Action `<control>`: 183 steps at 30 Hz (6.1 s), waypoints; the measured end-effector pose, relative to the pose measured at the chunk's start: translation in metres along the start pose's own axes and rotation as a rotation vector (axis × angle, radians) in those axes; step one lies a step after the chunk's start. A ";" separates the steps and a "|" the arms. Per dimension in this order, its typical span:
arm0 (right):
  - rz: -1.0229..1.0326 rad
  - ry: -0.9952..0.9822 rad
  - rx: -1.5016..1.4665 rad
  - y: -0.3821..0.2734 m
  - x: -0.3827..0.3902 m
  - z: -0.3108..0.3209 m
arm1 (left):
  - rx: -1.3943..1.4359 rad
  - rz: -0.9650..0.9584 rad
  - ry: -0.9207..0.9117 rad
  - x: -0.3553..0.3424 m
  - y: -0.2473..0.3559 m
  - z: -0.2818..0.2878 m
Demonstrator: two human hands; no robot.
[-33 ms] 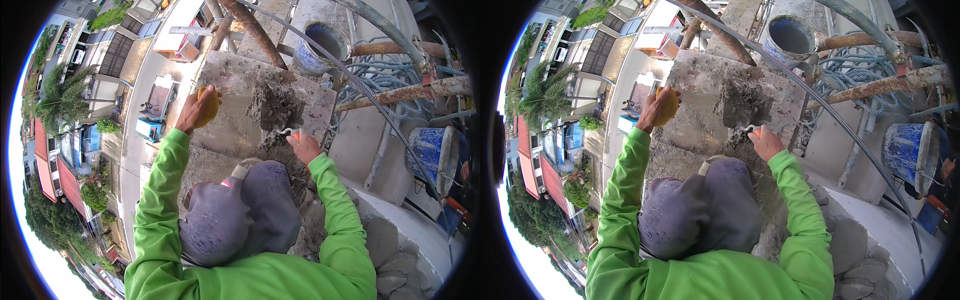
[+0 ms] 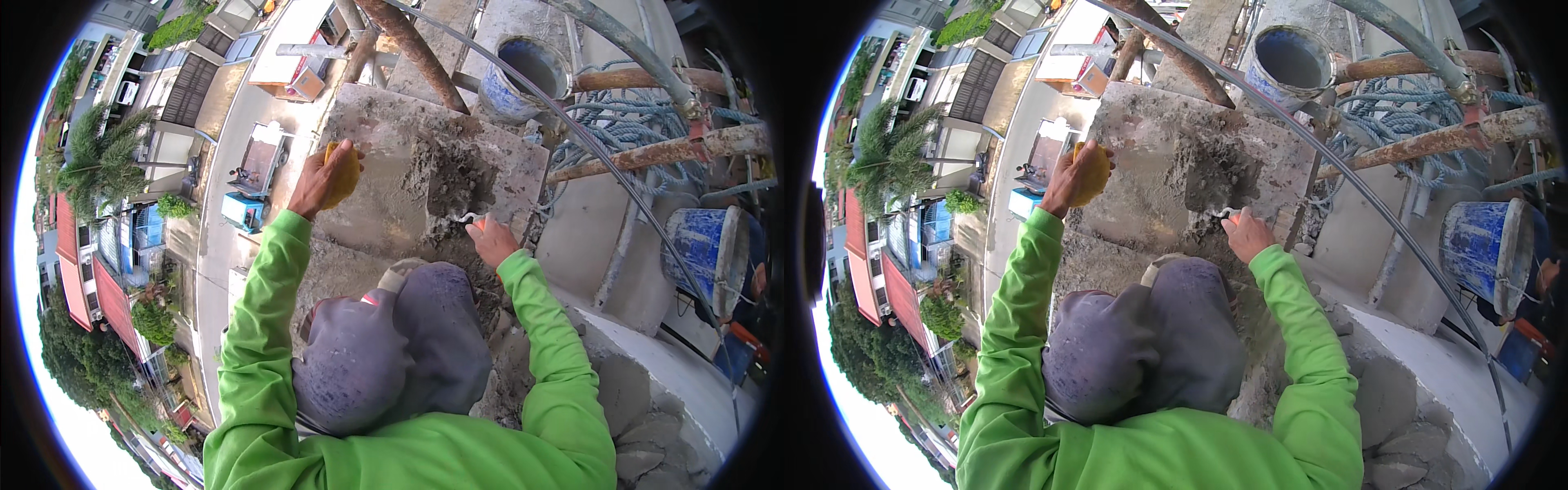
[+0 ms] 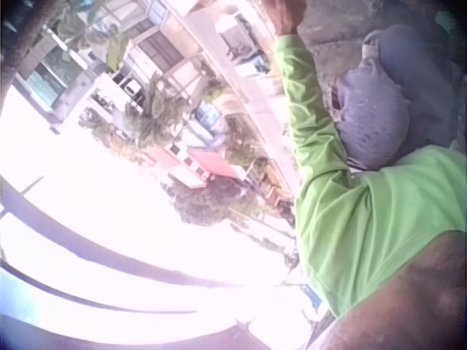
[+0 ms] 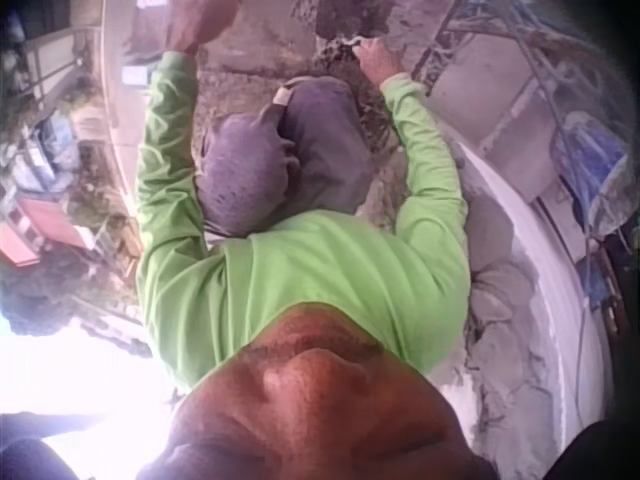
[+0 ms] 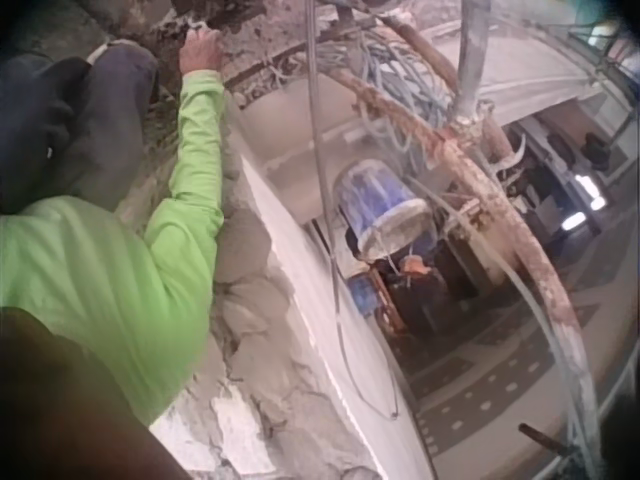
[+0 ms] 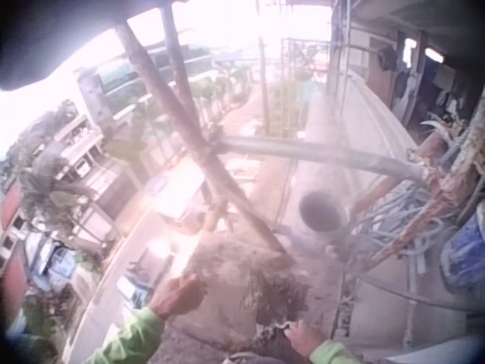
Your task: The person scoops cement from a bucket using a trowel and applies it to a concrete surface. They use a yellow sponge to smooth the cement and a trowel to spread it evenly across the area.
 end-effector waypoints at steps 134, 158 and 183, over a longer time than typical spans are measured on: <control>0.266 -0.272 -0.362 0.015 -0.013 -0.098 | -0.084 0.162 -0.135 -0.004 -0.017 -0.034; -0.224 -0.371 -0.076 0.034 -0.031 -0.003 | -0.058 0.191 -0.108 -0.006 -0.017 -0.016; 0.041 0.073 0.457 0.018 -0.028 -0.048 | -0.074 0.182 -0.145 -0.011 -0.011 -0.046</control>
Point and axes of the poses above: each hand's wrist, its own x-axis away from the middle knuckle, its own z-axis out of the back of the hand, y = z × x, the point moved 3 cm from there along -x, towards the middle knuckle, and after that the axes turned 8 degrees about -z, right-handed, at the moved point
